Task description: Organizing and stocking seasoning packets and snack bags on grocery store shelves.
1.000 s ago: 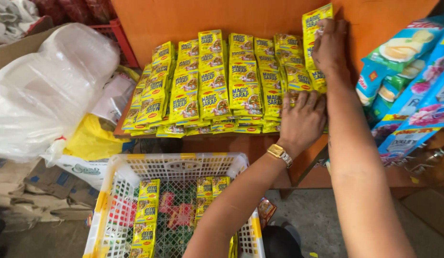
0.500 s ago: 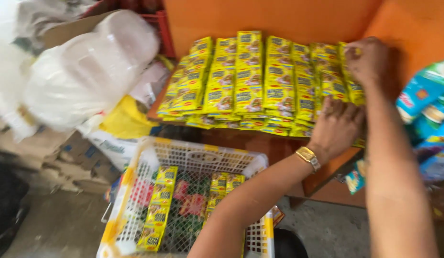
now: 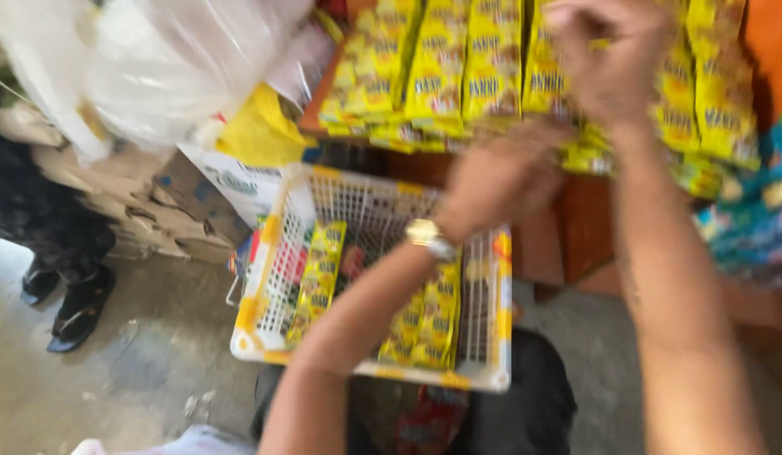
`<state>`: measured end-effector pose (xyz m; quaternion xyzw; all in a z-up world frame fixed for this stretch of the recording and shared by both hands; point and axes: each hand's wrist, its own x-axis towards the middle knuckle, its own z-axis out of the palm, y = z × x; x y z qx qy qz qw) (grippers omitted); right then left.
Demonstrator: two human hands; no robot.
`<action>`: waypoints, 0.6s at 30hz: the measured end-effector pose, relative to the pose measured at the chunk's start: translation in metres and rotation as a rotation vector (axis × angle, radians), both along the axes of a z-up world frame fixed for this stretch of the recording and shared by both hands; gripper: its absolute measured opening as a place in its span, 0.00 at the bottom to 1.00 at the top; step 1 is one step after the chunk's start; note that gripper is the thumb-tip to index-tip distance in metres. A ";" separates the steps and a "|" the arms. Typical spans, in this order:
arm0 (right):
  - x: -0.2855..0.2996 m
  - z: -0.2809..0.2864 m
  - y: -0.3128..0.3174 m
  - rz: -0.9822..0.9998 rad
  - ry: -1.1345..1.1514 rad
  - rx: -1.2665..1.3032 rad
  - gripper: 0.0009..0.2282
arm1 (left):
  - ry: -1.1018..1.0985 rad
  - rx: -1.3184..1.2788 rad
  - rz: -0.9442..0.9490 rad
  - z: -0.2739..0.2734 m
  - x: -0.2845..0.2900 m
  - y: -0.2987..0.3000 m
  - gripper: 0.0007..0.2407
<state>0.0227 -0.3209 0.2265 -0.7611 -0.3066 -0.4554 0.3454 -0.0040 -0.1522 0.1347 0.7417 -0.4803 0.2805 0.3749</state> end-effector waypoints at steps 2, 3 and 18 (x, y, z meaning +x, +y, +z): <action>-0.003 -0.036 0.035 0.013 0.099 0.006 0.09 | -0.062 -0.022 0.118 -0.011 0.001 0.047 0.17; -0.004 -0.050 0.054 0.040 0.175 0.003 0.10 | -0.148 -0.052 0.249 -0.012 0.004 0.071 0.14; 0.010 -0.340 0.201 -0.001 1.018 -0.337 0.05 | 0.776 0.728 0.982 -0.303 0.090 0.227 0.16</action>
